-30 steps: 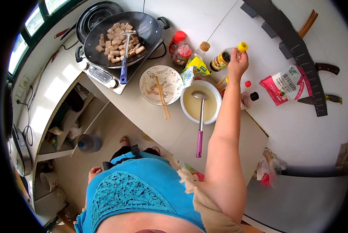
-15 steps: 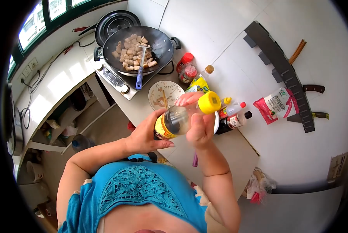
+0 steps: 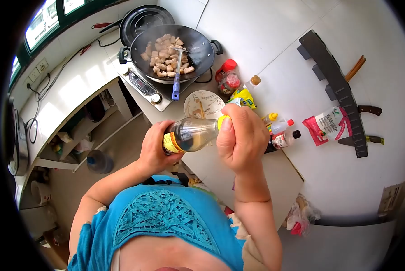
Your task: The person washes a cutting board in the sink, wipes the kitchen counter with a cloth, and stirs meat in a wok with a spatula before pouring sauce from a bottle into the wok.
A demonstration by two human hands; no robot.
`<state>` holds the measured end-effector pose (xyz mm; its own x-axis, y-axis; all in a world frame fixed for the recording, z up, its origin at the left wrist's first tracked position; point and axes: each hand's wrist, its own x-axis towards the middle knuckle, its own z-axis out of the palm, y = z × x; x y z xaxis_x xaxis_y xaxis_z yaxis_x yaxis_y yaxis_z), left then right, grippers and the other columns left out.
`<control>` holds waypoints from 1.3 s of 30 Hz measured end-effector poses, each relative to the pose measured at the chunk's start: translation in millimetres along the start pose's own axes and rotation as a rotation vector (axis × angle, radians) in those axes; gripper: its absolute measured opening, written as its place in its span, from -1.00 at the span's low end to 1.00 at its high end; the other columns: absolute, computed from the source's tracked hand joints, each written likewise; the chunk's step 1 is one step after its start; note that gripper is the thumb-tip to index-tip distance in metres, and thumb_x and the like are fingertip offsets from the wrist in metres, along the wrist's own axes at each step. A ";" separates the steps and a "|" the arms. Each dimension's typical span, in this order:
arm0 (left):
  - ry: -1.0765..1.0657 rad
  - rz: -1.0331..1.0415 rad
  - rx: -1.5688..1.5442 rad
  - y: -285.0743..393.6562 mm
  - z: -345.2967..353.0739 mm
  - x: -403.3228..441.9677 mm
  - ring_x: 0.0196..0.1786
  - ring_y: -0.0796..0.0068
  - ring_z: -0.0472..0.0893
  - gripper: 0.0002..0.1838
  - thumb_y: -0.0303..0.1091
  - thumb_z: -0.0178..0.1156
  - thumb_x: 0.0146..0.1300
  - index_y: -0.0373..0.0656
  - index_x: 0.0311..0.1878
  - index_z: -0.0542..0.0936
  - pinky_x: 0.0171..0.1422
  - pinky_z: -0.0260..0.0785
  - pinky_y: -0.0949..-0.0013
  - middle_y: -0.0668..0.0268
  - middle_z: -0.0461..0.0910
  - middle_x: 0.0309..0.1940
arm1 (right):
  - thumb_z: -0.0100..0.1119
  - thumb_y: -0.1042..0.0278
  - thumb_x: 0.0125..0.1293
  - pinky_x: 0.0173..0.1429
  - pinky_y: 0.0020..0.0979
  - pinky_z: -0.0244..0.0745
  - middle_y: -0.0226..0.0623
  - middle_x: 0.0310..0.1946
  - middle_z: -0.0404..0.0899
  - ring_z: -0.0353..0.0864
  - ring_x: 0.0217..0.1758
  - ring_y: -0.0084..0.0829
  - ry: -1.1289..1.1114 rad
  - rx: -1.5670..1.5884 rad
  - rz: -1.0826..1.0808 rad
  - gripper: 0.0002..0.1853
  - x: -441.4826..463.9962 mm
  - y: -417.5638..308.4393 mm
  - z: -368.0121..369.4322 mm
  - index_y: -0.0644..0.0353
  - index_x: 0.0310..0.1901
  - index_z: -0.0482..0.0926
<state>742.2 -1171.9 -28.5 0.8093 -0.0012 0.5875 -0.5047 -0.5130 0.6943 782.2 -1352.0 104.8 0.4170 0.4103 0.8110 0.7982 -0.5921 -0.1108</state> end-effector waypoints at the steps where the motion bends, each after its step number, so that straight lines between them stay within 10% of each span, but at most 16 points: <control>1: -0.017 -0.002 -0.004 -1.6 -3.9 -1.3 -0.07 0.06 0.45 -0.23 -0.41 0.45 -0.35 -0.16 0.06 0.35 0.03 0.30 0.16 0.13 0.45 -0.14 | -0.07 0.46 0.24 -0.37 -0.37 0.42 -0.18 -0.51 0.49 0.51 -0.50 -0.25 -0.016 0.036 0.037 -0.86 1.7 -2.8 1.4 0.28 -0.26 0.48; 13: -0.125 -0.084 -0.331 -13.7 -21.5 -4.7 -0.05 0.10 0.48 -0.21 -0.33 0.48 -0.26 -0.22 0.11 0.30 0.04 0.36 0.23 0.10 0.45 -0.11 | -0.31 0.07 0.46 -0.58 -0.52 0.22 -0.31 -0.43 0.43 0.24 -0.64 -0.56 0.011 1.263 0.800 -0.64 6.8 -8.7 29.1 0.19 -0.28 0.34; 17: -0.235 -0.225 -0.586 -21.1 -15.5 -8.0 -0.01 0.18 0.51 -0.16 -0.25 0.48 -0.17 -0.24 0.18 0.25 0.08 0.37 0.27 0.06 0.47 -0.05 | -0.19 -0.44 0.20 -0.07 -0.31 0.42 -0.17 -0.02 0.39 0.43 -0.13 -0.36 0.197 1.435 0.700 -0.16 -14.2 -15.3 71.1 0.20 0.21 0.23; 18: -0.265 -0.243 -0.639 -19.4 -18.8 -5.7 0.02 0.33 0.48 -0.17 -0.29 0.48 -0.13 -0.25 0.19 0.23 0.11 0.34 0.33 0.15 0.46 -0.03 | 0.02 -0.57 -0.05 0.24 -0.22 0.26 -0.12 0.16 0.27 0.28 0.21 -0.26 -0.036 1.374 0.615 0.15 -25.7 -5.6 71.8 0.16 0.39 -0.07; 27: -0.275 -0.316 -0.903 -18.4 -19.3 14.4 0.20 0.33 0.32 -0.12 -0.24 0.48 -0.11 -0.26 0.25 0.20 0.26 0.21 0.31 0.14 0.32 0.11 | 0.56 0.13 -0.20 0.34 -0.26 0.16 -0.14 0.28 0.12 0.20 0.32 -0.27 -0.394 1.098 0.611 0.31 -75.6 -24.5 90.3 0.20 0.39 -0.32; 30: -0.299 -0.194 -0.700 -26.7 -19.8 22.8 0.39 0.06 -0.02 -0.12 -0.06 0.45 -0.11 -0.29 0.21 0.25 0.39 0.03 0.18 -0.03 0.06 0.26 | 0.54 0.40 -0.20 0.25 -0.27 0.32 -0.12 0.26 0.14 0.30 0.27 -0.25 -0.434 0.863 0.535 0.31 -63.1 -33.3 90.6 0.12 0.39 -0.40; 37: -0.220 -0.115 -0.754 -39.4 -27.4 47.5 0.39 0.00 -0.01 -0.03 -0.02 0.43 -0.08 -0.30 0.29 0.14 0.44 -0.06 0.12 -0.07 0.04 0.27 | 0.37 0.55 -0.10 0.20 -0.29 0.39 -0.09 0.20 0.20 0.34 0.23 -0.25 -0.227 0.713 0.581 0.06 -43.1 -27.8 102.1 0.15 0.37 -0.17; 39: -0.286 -0.206 -0.796 -48.8 -47.1 44.7 0.39 0.31 0.05 -0.16 -0.17 0.36 0.06 -0.16 0.34 0.14 0.42 -0.04 0.17 0.15 0.19 0.24 | 0.33 0.50 -0.07 0.18 -0.30 0.40 -0.09 0.18 0.22 0.36 0.21 -0.26 -0.204 0.757 0.594 -0.01 -34.7 -18.2 98.3 0.19 0.36 -0.11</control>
<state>788.8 -1106.5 -16.6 0.8981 -0.2451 0.3651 -0.3135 0.2256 0.9224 795.9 -1287.2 22.3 0.8509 0.3435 0.3974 0.4724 -0.1694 -0.8650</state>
